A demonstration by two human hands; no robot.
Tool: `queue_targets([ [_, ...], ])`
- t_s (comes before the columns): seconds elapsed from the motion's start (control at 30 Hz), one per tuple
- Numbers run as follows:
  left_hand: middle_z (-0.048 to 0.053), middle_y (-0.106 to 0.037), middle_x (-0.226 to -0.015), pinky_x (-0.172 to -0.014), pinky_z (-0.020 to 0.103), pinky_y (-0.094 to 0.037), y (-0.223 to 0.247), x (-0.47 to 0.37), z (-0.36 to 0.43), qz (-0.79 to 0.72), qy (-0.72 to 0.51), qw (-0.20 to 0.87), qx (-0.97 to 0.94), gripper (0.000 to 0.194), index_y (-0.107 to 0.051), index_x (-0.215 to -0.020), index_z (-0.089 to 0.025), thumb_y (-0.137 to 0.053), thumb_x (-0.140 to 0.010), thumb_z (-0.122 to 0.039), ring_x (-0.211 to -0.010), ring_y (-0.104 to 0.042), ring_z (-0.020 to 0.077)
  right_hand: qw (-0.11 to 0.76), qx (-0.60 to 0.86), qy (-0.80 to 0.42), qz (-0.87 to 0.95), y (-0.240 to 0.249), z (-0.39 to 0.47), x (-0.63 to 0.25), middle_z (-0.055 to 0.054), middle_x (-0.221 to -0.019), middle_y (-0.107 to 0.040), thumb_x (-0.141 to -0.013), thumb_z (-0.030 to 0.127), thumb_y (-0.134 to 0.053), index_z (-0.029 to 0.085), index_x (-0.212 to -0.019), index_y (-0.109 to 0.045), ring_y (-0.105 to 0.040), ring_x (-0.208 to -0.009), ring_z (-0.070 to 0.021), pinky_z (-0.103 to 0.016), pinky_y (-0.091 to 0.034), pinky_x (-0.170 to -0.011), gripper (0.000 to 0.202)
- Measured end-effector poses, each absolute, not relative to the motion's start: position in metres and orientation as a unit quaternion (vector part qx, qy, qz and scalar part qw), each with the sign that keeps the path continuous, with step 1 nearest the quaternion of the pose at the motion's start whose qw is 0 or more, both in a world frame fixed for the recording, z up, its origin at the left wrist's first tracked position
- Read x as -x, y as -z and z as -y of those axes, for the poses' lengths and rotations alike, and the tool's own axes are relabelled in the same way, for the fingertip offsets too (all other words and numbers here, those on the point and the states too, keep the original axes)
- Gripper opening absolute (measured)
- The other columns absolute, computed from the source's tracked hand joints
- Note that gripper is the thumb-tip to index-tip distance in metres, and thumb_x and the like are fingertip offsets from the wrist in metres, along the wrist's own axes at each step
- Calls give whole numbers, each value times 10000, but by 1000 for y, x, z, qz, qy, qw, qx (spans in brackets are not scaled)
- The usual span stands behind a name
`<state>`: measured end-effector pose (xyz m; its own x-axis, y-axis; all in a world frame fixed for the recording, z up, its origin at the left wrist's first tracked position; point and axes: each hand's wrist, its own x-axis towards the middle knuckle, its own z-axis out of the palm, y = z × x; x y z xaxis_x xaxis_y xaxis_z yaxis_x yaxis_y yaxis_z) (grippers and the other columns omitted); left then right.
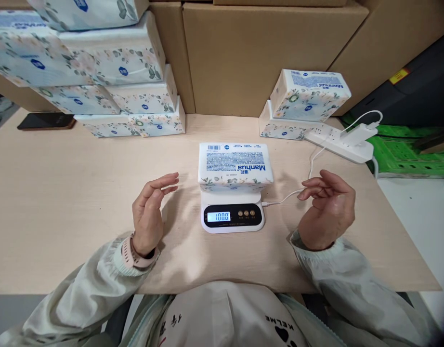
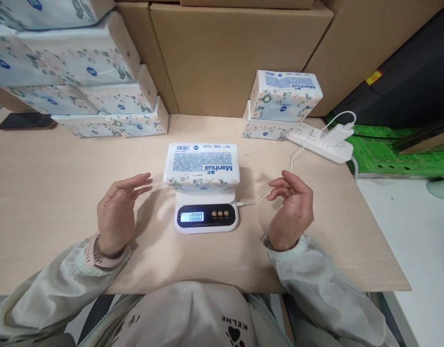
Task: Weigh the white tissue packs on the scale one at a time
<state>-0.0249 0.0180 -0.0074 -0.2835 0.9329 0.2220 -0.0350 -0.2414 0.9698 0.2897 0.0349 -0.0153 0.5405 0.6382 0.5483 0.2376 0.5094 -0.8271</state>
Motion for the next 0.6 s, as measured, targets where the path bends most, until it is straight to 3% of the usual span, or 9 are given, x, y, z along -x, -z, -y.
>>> queue_targets([
  [0.4, 95, -786, -1256, -989, 407, -619, 4, 23, -17, -501, -631, 369, -463, 260, -802, -1029, -228, -650, -998, -437, -1162, -743, 264, 742, 485, -141, 440, 14, -34, -289, -23, -798, -728, -964, 554, -642, 219, -1063, -788, -513, -540, -144, -315, -371, -556, 378],
  [0.6, 98, -784, -1259, -992, 400, -613, 4, 24, -17, -496, -631, 373, -465, 261, -805, -1032, -227, -650, -1007, -436, -1175, -738, 266, 741, 487, -139, 441, 15, -33, -290, -21, -773, -712, -975, 543, -637, 248, -1044, -807, -502, -539, -142, -321, -361, -552, 347],
])
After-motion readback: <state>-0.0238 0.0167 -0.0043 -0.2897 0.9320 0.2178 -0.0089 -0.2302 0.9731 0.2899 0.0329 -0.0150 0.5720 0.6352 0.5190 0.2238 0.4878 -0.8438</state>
